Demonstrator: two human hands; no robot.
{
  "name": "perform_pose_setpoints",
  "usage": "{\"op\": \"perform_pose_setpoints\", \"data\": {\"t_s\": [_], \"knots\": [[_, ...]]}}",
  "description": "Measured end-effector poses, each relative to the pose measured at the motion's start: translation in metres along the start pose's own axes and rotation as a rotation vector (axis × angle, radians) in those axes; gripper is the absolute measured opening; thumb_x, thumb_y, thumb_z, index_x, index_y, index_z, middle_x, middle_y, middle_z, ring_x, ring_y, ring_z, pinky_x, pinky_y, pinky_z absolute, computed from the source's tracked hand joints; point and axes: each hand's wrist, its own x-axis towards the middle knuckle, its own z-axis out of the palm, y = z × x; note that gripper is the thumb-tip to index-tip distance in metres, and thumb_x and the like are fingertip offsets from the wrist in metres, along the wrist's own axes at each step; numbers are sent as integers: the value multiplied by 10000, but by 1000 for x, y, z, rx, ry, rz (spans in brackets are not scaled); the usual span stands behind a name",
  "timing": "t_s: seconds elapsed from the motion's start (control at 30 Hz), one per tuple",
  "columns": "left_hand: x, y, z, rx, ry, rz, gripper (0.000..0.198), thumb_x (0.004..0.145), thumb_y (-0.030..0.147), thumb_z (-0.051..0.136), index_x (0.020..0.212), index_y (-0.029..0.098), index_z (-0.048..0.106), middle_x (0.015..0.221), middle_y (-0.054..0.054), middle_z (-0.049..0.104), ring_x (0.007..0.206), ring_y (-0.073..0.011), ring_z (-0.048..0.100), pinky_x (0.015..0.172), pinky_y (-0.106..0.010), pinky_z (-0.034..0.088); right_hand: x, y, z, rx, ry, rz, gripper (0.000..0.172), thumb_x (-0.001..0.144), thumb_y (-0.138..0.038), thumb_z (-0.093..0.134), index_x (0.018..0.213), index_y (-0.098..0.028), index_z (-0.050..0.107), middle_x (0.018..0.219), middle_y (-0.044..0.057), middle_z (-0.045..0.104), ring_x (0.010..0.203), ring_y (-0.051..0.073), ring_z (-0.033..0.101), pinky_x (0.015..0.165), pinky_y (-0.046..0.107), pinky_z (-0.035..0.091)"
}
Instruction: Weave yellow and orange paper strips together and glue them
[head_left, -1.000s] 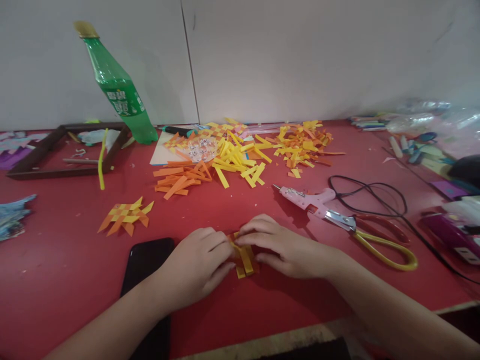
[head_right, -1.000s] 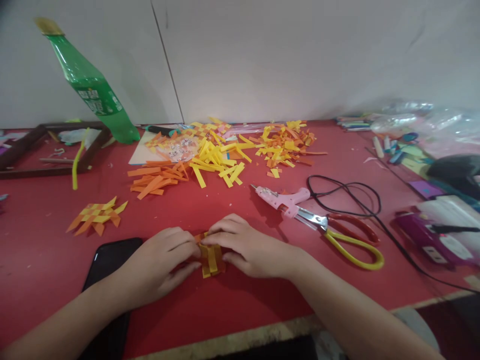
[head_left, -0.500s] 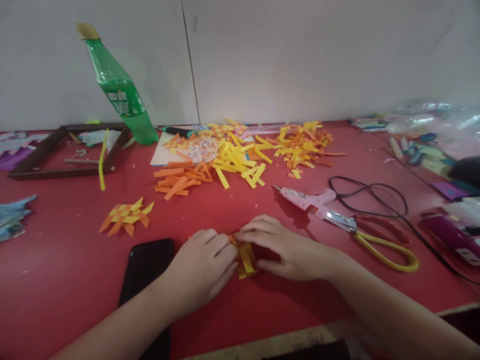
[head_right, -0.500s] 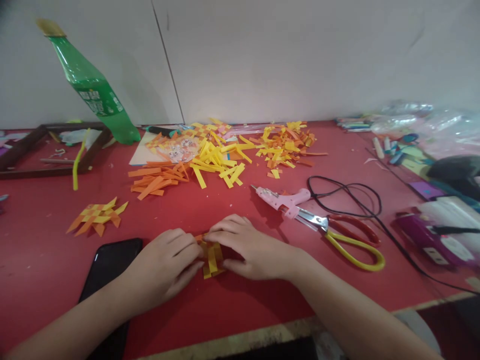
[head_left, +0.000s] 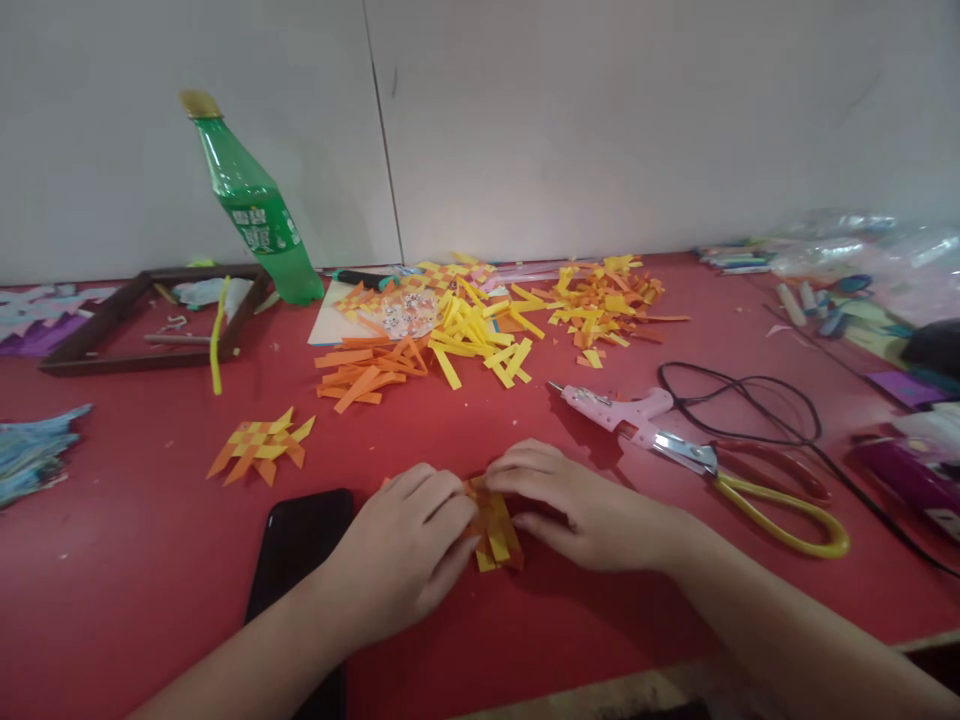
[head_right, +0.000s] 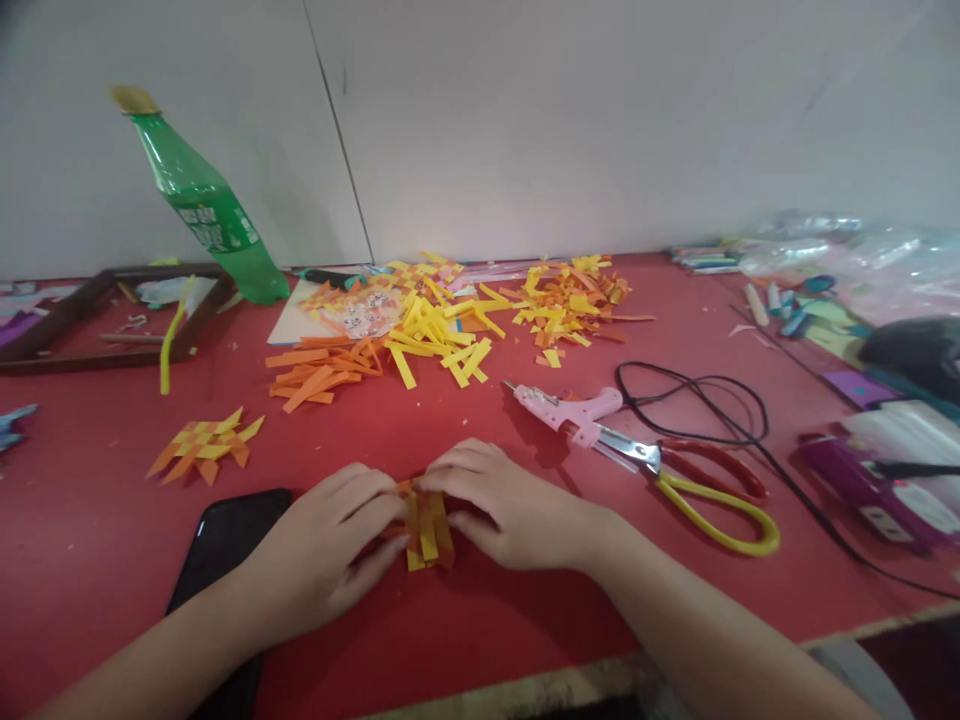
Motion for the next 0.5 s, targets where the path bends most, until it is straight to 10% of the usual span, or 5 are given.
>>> {"op": "perform_pose_setpoints", "data": {"t_s": [0.23,0.5], "knots": [[-2,0,-1,-79,99,54,199,911,198,513,1103,195,567,1159,-84,635,1065,-251,576,941,-439,485,0,-7,-4,35,36,47,127,823,-239,677,907,-186,599,1051,62,563,1051,190,503,960,355,413],[0,-5,2,-120,-14,131,225,917,187,510,1125,213,594,1232,-49,647,1163,-219,577,993,-407,468,-1,-9,0,-49,-61,54,298,704,-382,802,849,-201,615,1019,35,551,1031,211,477,940,384,376]]}}
